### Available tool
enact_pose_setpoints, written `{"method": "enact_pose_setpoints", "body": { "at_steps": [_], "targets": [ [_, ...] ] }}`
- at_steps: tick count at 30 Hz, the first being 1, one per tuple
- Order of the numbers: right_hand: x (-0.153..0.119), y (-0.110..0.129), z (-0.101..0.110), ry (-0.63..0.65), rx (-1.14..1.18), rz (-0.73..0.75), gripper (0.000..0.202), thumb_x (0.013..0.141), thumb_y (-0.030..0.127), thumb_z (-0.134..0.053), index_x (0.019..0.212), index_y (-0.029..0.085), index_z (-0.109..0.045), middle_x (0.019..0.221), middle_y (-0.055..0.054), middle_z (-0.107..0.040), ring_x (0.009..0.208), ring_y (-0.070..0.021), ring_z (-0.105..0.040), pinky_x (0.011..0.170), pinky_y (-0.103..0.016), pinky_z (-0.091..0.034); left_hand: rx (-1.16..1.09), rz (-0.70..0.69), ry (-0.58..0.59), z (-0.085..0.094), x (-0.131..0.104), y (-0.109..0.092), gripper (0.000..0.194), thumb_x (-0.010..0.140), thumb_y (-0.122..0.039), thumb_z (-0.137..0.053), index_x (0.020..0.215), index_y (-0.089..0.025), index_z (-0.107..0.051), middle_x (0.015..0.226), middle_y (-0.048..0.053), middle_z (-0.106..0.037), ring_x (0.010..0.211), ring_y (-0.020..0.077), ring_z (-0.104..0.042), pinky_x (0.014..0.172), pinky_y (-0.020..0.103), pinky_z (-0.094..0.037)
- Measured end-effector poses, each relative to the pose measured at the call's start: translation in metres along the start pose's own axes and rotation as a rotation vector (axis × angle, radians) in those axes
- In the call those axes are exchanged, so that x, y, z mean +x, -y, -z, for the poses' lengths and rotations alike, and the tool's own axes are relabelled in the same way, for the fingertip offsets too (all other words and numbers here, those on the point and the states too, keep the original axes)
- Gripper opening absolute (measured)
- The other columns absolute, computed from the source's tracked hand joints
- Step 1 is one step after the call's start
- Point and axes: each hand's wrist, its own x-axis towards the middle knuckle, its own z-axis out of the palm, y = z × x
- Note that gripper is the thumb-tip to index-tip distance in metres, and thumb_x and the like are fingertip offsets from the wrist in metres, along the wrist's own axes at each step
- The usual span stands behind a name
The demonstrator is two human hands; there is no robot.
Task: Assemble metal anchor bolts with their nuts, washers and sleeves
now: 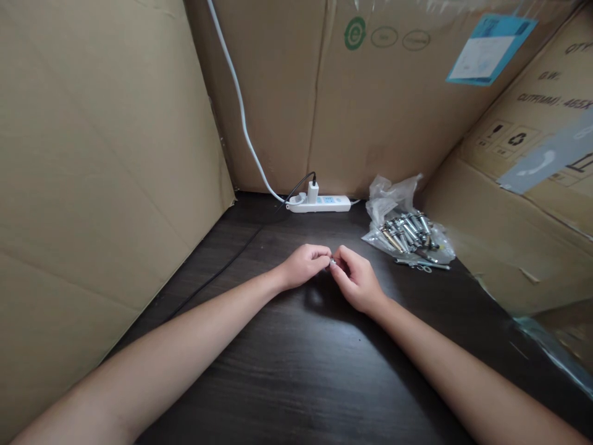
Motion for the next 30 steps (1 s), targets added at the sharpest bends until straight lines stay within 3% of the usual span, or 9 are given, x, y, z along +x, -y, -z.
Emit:
{"method": "enact_pose_setpoints", "body": {
  "at_steps": [19, 25, 30],
  "targets": [
    [0.0018, -0.0024, 0.0001, 0.027, 0.066, -0.061, 0.031, 0.091, 0.034, -0.042, 0.064, 0.019, -0.043, 0.057, 0.004, -0.042, 0.054, -0.0107, -0.040, 0.053, -0.024, -0.030, -0.028, 0.003, -0.038, -0.0005, -0.0009, -0.0010, 0.021, 0.078, -0.030, -0.046, 0.065, -0.014, -0.049, 0.056, -0.005, -0.040, 0.054, 0.0080, -0.033, 0.052, 0.022, -0.027],
    [0.0008, -0.0012, 0.0013, 0.013, 0.016, -0.019, 0.011, 0.085, 0.027, -0.048, 0.076, 0.020, -0.045, 0.067, 0.002, -0.047, 0.060, -0.0124, -0.044, 0.057, -0.024, -0.034, -0.069, 0.005, -0.022, -0.0002, -0.0005, -0.0013, 0.020, 0.078, -0.028, -0.045, 0.063, -0.015, -0.047, 0.054, -0.006, -0.039, 0.052, 0.0075, -0.032, 0.051, 0.022, -0.026],
    [0.0021, -0.0005, 0.0012, 0.025, -0.065, 0.040, 0.012, 0.085, 0.024, -0.048, 0.074, 0.021, -0.044, 0.067, 0.002, -0.045, 0.061, -0.0128, -0.042, 0.057, -0.025, -0.032, -0.041, 0.016, 0.001, 0.0011, 0.0011, 0.0027, 0.021, 0.078, -0.027, -0.045, 0.062, -0.015, -0.047, 0.058, -0.004, -0.040, 0.056, 0.0085, -0.034, 0.053, 0.022, -0.028]
  ]
}}
